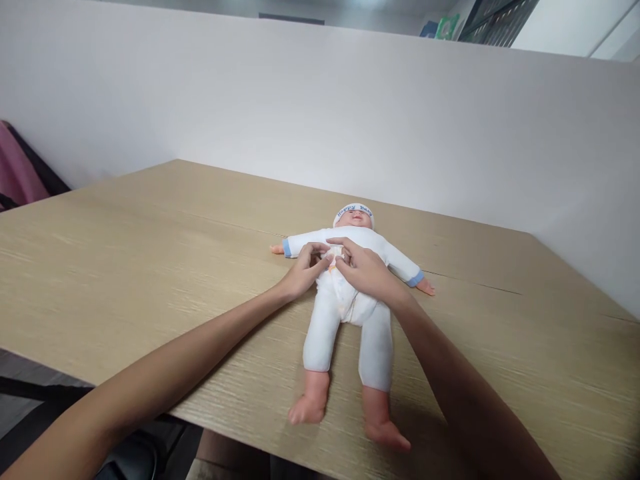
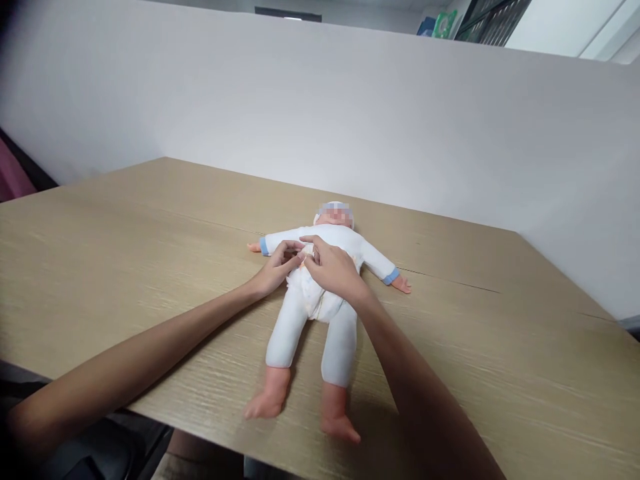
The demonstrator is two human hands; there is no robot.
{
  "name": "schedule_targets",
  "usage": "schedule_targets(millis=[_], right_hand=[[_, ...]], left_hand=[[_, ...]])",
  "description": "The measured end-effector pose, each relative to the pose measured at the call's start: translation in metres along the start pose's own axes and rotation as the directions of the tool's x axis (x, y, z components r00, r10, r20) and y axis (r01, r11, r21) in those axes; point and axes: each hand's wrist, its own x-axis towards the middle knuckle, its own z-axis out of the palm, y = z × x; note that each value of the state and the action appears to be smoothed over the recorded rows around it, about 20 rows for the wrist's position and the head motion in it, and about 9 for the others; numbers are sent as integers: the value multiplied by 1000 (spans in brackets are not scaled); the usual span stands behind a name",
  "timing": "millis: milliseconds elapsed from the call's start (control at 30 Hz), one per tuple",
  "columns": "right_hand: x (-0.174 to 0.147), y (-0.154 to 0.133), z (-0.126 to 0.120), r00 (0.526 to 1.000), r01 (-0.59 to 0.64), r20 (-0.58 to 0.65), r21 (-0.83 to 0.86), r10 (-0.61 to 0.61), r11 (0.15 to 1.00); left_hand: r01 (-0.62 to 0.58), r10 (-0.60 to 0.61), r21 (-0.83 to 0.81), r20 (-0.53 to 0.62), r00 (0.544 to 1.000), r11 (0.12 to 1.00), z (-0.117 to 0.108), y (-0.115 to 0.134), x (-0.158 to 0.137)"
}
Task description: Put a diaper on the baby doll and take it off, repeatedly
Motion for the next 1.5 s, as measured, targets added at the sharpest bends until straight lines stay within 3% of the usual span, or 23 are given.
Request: schedule_targets(millis=[167,267,367,433,533,633,700,800,900,1033,1233,1500], right_hand=[[-2,-3,0,999,-27,-18,56,28,998],[-1,-2,0,995,-30,-90,100,39,995],[-8,-5,-6,981,-4,-193,89,21,996],[-24,-12,-11,976,38,-215,68,-22,997],[-66,-27,-16,980,124,-166,71,-111,990],[-115,-33,-9,983,178,-54,112,-173,978],[-139,-26,0,982,178,37,103,-183,979],[-150,-1,11,990,129,59,31,-131,991],[-140,24,15,999,34,-32,-25,-35,999],[-123,36,21,986,-40,-162,-66,28,997],[-127,30,39,969,-16,-243,-230,-41,973],[-139,22,43,964,0,-253,-299,-79,954]], left_hand=[[-15,15,13,-2,1000,1000,1,-2,6],[-28,30,29,-38,999,999,2,4,5],[-78,86,97,-83,993,992,1,24,-11],[-145,158,206,-47,986,968,-2,46,-32],[-281,200,348,252,947,894,-8,79,-73],[-435,84,441,620,780,785,-17,97,-105],[-484,12,500,687,727,718,-21,96,-113],[-465,-18,606,621,784,646,-24,83,-108],[-414,0,706,506,863,575,-20,68,-91],[-356,23,745,416,909,564,-8,60,-71],[-351,34,745,405,913,568,-1,56,-65],[-355,75,720,391,917,597,3,53,-71]])
